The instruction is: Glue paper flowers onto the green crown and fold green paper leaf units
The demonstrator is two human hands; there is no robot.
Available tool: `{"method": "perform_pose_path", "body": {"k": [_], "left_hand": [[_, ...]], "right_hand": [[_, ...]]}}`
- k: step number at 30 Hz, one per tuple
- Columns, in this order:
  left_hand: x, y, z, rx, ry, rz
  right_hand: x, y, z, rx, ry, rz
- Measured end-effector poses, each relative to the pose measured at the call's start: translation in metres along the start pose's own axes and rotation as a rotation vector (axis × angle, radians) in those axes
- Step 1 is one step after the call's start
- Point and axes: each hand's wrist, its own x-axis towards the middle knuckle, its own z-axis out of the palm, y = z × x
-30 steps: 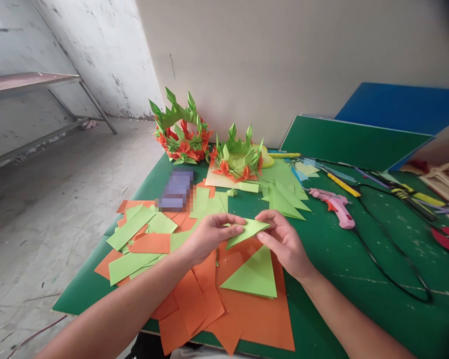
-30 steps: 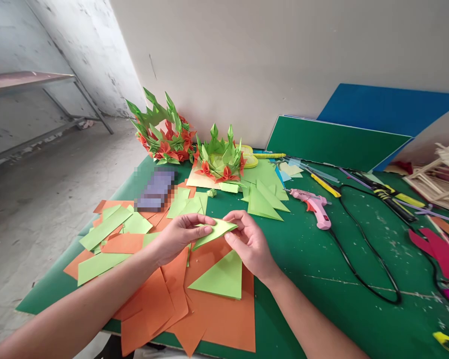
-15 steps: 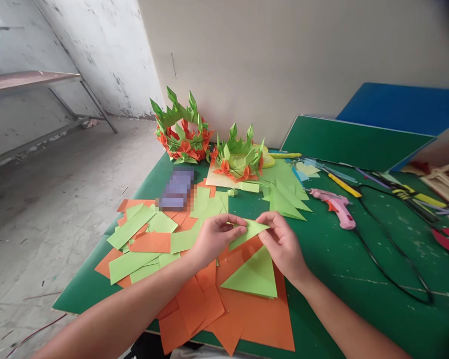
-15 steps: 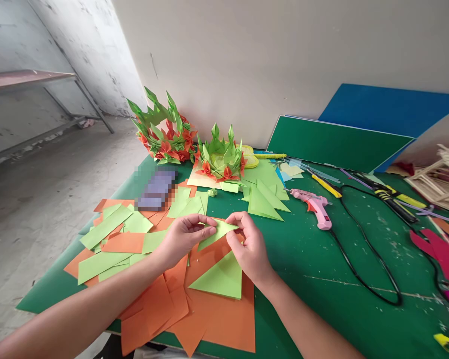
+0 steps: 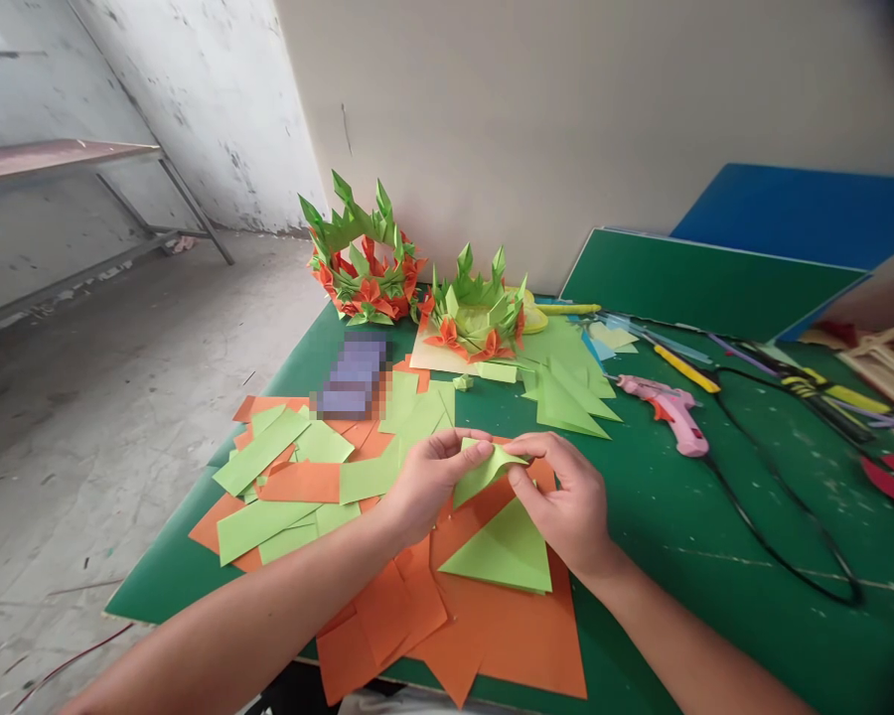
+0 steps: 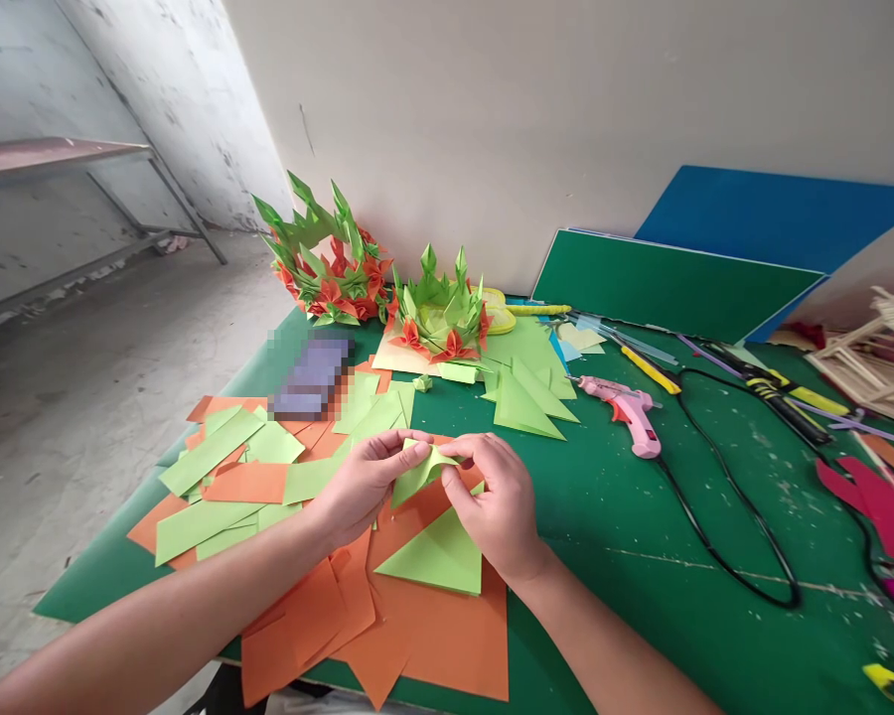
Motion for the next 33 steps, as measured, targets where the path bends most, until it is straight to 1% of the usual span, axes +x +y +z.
{"method": "perform_pose_path", "body": {"k": [2, 5, 7, 9, 11, 13, 19, 22, 28, 33], "left_hand": [[-0.0004, -0.0003, 0.0009, -0.029, -0.004, -0.010], [-0.0008, -0.0009, 0.0021, -0.019, 0.025, 0.073], [-0.0004, -0.0017, 0.0023, 0.039, 0.058, 0.126], [0.0004, -0.0025, 0.0022, 0.124, 0.083, 0.146], [0.0011, -0.0032, 0.0022, 0.177, 0.092, 0.142], [0.0010, -0.0032, 0.0029, 0.183, 0.080, 0.136], [-0.0019, -0.0001, 0.0070, 0.162, 0.002, 0.153], [-0.0026, -0.0006, 0.0069, 0.188, -0.013, 0.138], [-0.0022, -0.0032, 0.0048, 0.270, -0.020, 0.104], [-0.0031, 0.0002, 0.0076, 0.290, 0.029, 0.074]], "right_hand": [[0.0019, -0.0008, -0.0001, -0.028, 0.007, -0.024], [0.0043, -0.0024, 0.0001, -0.057, 0.001, -0.065], [0.0052, -0.0033, -0.0001, -0.075, -0.006, -0.095], [0.0057, -0.0037, -0.0005, -0.091, -0.012, -0.121], [0.0060, -0.0038, -0.0013, -0.108, -0.017, -0.138], [0.0067, -0.0036, -0.0023, -0.127, -0.020, -0.147], [0.0086, 0.0004, -0.0053, -0.193, -0.033, -0.194], [0.0078, 0.0037, -0.0062, -0.216, -0.046, -0.195], [0.0073, 0.0054, -0.0065, -0.256, -0.070, -0.221], [0.0089, 0.0040, -0.0064, -0.278, -0.089, -0.251]]}}
